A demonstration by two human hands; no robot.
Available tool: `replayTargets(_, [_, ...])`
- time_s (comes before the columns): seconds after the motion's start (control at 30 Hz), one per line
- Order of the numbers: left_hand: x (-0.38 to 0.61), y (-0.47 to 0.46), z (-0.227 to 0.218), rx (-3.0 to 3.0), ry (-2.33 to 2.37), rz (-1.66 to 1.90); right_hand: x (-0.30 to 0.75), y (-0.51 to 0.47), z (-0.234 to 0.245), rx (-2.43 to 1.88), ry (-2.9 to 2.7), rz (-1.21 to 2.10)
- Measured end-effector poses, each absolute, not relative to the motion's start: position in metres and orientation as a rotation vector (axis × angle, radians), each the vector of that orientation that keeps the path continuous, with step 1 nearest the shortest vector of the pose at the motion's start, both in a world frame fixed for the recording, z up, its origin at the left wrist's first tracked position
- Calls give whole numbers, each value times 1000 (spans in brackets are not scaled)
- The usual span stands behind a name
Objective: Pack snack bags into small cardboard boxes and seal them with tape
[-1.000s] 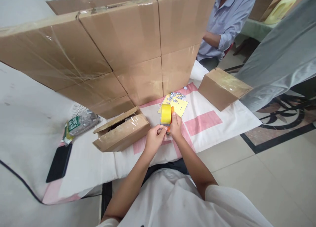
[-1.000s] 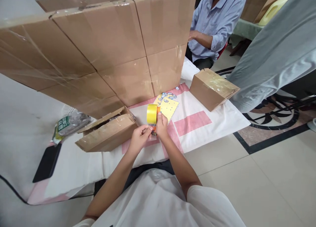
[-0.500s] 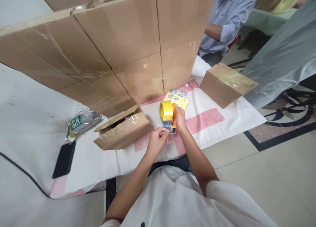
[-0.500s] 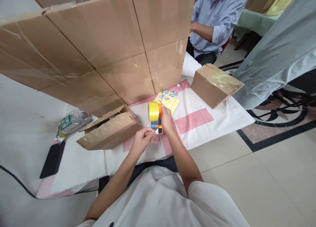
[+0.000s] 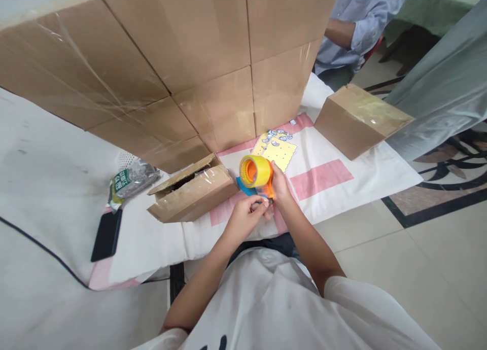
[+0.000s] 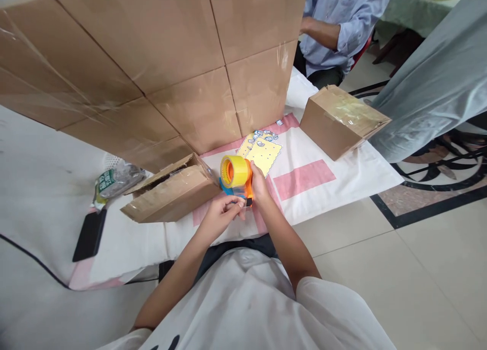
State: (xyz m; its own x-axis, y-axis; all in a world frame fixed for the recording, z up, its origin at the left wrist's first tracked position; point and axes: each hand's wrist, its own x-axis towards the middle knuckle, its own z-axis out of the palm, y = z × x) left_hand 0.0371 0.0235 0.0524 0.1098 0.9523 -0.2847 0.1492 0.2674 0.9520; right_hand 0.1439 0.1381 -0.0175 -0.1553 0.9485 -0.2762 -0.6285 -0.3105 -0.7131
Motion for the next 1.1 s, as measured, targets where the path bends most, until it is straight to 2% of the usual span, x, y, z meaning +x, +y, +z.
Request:
replayTargets(0.17, [38, 11, 61, 859, 1171, 827, 145, 133, -11, -736, -363, 1845])
replayTargets(0.43, [42, -2, 55, 788, 1270, 833, 143, 134, -16, -799, -420, 1475])
replayTargets(0.67, [11, -3, 58, 1094, 1364, 416, 161, 141, -18, -881, -530, 1284])
replayTargets(0.77, [-4, 25, 69, 1408, 1670, 724, 159, 138, -18, -881, -609, 1345])
replayTargets(0.83, [-7, 51, 70, 1558, 1656, 932, 156, 135, -18, -859, -647, 1399])
replayTargets(0.97, [0, 93, 57, 1847, 1375, 949, 154, 130, -17, -852, -706, 1448])
replayTargets(1.1, [6, 107, 45, 1966, 1320, 966, 158, 127, -12, -831, -807, 1539])
